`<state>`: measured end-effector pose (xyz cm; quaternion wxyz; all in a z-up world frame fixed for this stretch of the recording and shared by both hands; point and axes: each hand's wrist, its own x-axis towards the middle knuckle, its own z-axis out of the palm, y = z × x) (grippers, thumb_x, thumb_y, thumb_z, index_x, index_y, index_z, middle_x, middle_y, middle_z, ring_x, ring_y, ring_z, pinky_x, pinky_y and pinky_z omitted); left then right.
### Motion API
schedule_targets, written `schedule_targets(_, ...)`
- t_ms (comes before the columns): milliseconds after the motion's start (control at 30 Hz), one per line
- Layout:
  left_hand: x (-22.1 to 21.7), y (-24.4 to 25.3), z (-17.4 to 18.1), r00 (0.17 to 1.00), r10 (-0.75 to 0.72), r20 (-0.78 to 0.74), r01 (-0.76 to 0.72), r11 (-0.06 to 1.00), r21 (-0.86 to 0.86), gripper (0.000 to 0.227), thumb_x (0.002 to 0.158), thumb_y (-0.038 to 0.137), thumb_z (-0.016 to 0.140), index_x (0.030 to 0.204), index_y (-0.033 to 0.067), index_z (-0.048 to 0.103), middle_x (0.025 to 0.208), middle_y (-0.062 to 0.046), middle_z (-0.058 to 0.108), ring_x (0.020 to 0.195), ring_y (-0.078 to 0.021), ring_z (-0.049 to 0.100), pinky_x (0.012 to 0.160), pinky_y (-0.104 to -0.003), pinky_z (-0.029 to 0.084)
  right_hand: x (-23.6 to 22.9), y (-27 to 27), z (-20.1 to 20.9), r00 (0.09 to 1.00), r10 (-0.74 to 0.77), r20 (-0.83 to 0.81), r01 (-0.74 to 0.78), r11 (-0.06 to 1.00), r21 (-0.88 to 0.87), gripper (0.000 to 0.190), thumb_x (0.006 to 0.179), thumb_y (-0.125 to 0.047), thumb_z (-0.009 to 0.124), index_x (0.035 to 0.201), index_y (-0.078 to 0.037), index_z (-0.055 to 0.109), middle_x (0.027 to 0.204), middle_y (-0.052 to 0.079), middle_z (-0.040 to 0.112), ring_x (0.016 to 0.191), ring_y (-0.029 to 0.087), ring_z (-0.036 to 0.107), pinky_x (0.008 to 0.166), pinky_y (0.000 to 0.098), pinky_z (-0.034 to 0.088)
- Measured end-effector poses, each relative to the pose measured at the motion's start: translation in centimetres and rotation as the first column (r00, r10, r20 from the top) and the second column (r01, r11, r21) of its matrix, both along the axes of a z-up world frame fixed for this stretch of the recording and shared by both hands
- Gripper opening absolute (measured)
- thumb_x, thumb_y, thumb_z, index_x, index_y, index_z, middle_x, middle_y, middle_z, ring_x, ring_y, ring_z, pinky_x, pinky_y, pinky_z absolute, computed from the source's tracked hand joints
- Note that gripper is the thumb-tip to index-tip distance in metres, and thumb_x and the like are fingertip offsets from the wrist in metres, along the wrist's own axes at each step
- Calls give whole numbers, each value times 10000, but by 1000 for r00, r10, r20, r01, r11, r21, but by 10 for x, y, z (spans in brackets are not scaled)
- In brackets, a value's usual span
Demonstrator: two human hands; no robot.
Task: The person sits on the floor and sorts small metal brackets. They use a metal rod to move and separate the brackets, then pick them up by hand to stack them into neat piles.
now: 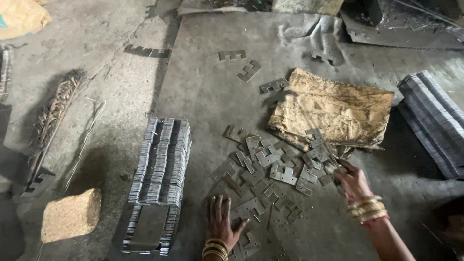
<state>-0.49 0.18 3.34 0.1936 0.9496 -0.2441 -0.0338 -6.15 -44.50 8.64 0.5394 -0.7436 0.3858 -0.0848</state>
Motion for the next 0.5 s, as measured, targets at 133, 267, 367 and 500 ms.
schedule_targets(133, 0, -1, -12, 997, 8, 81, -2, 997, -74, 975, 819, 675, 680, 1498, 74, 323, 1574, -220, 262, 1452, -453, 188, 1180, -601, 147, -13, 14, -3, 993, 99, -56, -104, 990, -94, 631, 891, -232, 752, 1490, -172, 563, 811, 210, 735, 473, 144, 441, 410, 317, 352)
schedule_targets(267, -1, 1, -16, 988, 1, 151, 16, 994, -110, 975, 821, 668, 679, 1506, 68, 330, 1543, -224, 287, 1445, -450, 216, 1171, -610, 157, 46, 8, -4, 986, 165, -35, -166, 907, -388, 610, 879, -150, 696, 1471, -109, 557, 1007, 173, 747, 544, 201, 597, 478, 369, 501)
schedule_targets(367, -4, -1, -19, 975, 21, 221, 7, 992, -123, 974, 800, 683, 672, 1493, 81, 343, 1553, -210, 290, 1448, -442, 220, 1174, -612, 155, 102, 1, -12, 987, 77, -142, -137, 863, -487, 610, 866, -210, 700, 1460, -120, 597, 906, 244, 777, 696, 262, 698, 635, 384, 568)
schedule_targets(500, -4, 0, -19, 974, 14, 225, 10, 994, -105, 991, 816, 696, 661, 1513, 81, 320, 1582, -199, 248, 1461, -455, 168, 1160, -622, 132, 116, 15, -13, 974, 183, -136, -227, 719, -656, 584, 843, -343, 741, 1381, -129, 664, 935, 237, 751, 824, 354, 719, 736, 456, 586)
